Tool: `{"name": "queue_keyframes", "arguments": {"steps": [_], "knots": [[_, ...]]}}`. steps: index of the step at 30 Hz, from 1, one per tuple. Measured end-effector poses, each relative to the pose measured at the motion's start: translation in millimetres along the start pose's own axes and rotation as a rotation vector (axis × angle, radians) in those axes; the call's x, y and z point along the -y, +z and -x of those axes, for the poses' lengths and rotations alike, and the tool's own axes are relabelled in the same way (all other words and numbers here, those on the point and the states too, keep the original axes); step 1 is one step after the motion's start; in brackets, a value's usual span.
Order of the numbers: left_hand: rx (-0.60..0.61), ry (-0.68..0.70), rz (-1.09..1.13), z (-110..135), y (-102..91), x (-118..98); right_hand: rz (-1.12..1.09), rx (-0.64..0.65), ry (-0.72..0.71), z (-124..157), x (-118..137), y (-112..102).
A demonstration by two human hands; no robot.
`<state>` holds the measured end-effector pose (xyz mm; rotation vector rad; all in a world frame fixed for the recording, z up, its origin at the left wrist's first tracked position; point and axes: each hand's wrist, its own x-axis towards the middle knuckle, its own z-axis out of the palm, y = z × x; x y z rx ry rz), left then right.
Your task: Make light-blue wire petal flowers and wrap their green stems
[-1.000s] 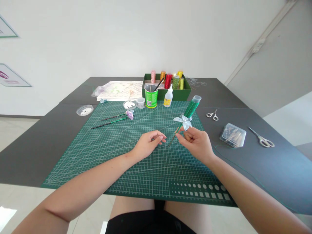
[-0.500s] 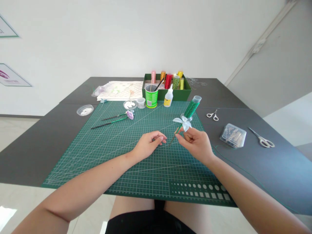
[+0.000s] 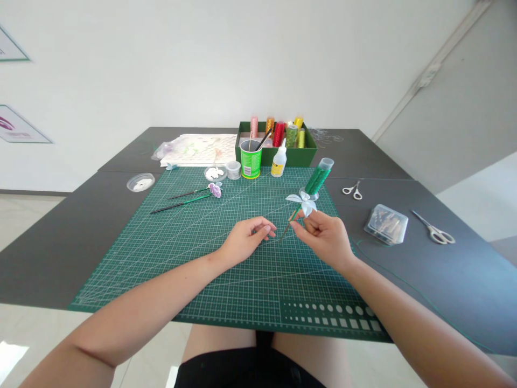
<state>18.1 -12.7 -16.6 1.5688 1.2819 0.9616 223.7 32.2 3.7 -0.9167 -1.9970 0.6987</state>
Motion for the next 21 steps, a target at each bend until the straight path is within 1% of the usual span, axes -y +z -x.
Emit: {"name": "queue_keyframes", "arguments": {"steps": [4,8,12,15,18,21], "knots": [[0.001,-0.005,-0.005,0.1,-0.5,-1.2,0.010,-0.004,0.010,-0.5,2.3,-1.2],[-0.004,0.003,-0.039,0.6,-0.8,-1.5,0.019,-0.044,0.002,-0.4,3.7,-1.8],[0.005,0.082,-0.073,1.3,2.7,3.0,0.013,-0.089,-0.002,-0.7,3.4,1.0],[0.020,0.142,-0.116,0.6,7.0,6.8,0.000,-0.088,0.003,-0.9,3.7,4.2],[0.019,0.159,-0.182,-2.4,9.9,7.8,0.020,-0.074,-0.007,-0.6,5.2,6.3],[-0.004,0.148,-0.211,-7.0,10.5,6.8,0.065,-0.074,-0.038,-0.7,6.2,7.5]]}}
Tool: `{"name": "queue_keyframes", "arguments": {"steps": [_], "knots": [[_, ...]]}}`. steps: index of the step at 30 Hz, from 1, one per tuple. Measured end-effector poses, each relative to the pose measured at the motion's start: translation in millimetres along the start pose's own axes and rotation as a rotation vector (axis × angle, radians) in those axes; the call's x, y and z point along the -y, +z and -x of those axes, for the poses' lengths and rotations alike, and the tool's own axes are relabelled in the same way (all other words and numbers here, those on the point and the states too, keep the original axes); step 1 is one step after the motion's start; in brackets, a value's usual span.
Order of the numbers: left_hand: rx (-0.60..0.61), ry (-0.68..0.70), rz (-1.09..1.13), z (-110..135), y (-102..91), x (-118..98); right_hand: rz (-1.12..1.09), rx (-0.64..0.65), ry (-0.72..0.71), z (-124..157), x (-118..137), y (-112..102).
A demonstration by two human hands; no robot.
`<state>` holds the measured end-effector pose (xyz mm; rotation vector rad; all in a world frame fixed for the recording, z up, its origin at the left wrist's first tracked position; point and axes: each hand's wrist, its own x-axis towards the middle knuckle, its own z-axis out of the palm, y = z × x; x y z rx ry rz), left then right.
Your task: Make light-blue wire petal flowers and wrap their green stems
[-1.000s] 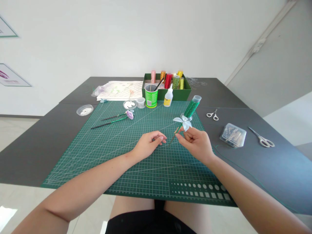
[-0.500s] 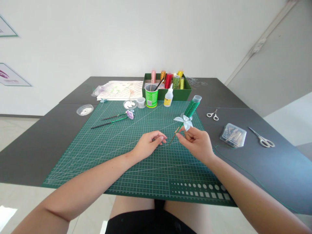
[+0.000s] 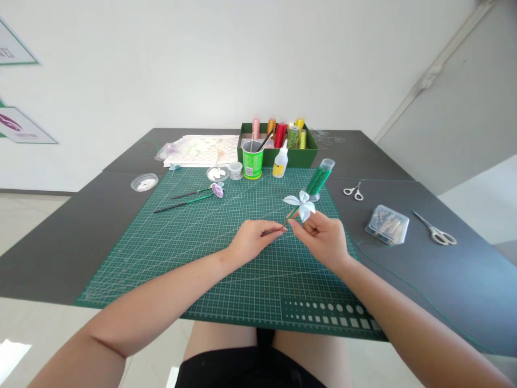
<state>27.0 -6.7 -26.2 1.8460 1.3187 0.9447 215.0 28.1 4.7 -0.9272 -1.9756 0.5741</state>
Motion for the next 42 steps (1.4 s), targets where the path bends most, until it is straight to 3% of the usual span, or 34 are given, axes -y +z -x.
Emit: {"name": "queue_keyframes", "arguments": {"steps": [13,42], "knots": [[0.018,-0.002,-0.080,-7.2,1.2,-3.3,-0.044,0.050,0.027,-5.7,-4.7,2.5],[0.017,0.001,-0.064,-6.8,2.4,-3.2,-0.076,0.034,0.017,-6.1,-10.0,3.7]]}}
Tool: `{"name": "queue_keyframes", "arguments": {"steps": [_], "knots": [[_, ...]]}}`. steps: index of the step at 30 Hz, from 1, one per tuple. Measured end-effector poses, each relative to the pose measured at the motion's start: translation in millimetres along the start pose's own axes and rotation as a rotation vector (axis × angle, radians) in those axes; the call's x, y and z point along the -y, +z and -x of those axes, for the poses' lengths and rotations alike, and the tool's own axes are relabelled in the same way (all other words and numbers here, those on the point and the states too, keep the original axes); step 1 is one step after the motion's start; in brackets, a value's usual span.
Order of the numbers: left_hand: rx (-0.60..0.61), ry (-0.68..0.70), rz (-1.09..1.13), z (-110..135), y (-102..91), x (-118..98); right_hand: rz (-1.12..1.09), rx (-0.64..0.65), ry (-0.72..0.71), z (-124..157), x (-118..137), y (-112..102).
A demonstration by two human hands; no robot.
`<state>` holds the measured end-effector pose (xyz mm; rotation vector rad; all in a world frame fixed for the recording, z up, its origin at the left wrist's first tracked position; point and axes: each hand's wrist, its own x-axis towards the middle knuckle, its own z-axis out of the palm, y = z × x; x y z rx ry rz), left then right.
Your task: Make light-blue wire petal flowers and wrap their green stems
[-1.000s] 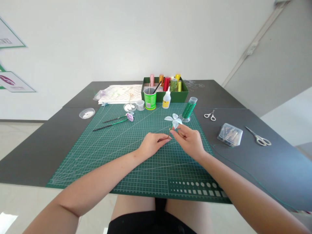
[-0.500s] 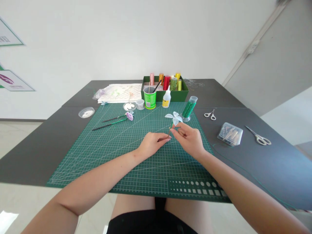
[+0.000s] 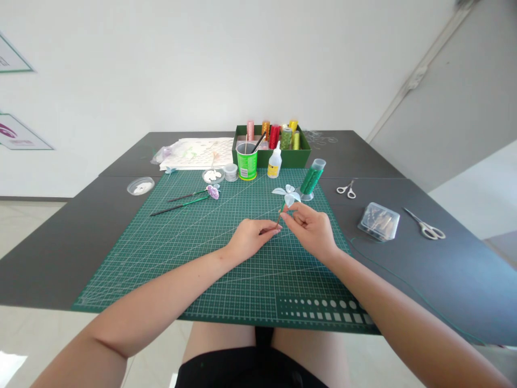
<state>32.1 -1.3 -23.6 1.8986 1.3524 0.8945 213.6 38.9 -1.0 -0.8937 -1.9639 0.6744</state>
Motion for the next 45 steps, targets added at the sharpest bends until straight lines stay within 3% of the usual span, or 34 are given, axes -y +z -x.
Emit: {"name": "queue_keyframes", "arguments": {"steps": [45], "knots": [[-0.034,0.013,-0.014,2.8,0.1,-3.6,-0.003,0.016,-0.009,-0.1,1.5,0.2]]}}
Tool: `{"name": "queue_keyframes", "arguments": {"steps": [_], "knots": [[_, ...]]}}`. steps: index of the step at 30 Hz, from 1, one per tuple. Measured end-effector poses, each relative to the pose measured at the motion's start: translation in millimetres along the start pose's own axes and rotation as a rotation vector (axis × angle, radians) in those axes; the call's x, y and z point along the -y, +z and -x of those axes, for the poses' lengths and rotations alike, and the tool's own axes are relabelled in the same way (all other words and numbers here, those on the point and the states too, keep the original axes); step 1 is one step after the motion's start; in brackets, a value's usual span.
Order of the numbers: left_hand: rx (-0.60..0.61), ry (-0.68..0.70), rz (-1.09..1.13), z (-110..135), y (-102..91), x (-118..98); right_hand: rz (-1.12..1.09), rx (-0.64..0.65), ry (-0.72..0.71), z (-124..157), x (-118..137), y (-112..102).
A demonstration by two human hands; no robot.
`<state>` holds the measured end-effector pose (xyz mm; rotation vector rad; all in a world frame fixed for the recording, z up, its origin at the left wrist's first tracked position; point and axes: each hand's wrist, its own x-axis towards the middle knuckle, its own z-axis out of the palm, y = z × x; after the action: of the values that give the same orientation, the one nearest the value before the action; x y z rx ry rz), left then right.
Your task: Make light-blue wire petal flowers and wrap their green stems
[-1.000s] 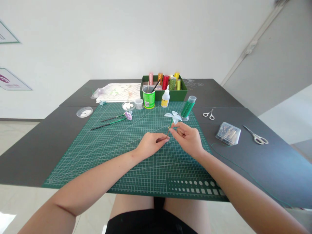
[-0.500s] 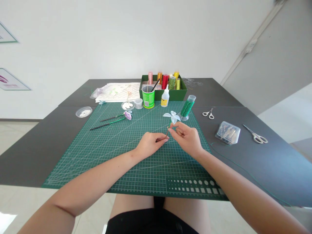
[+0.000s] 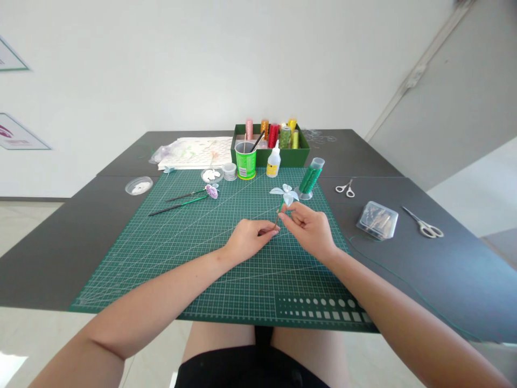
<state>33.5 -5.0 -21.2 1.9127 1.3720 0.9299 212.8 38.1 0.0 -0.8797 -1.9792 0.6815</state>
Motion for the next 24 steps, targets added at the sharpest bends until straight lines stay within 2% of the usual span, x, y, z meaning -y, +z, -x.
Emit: {"name": "queue_keyframes", "arguments": {"steps": [12,24], "knots": [[0.011,-0.010,0.026,-0.5,0.0,2.0,-0.004,-0.009,0.008,-0.8,0.0,0.7],[0.044,0.012,-0.038,-0.7,-2.1,5.0,0.000,0.010,0.016,-1.9,1.8,-0.8]]}}
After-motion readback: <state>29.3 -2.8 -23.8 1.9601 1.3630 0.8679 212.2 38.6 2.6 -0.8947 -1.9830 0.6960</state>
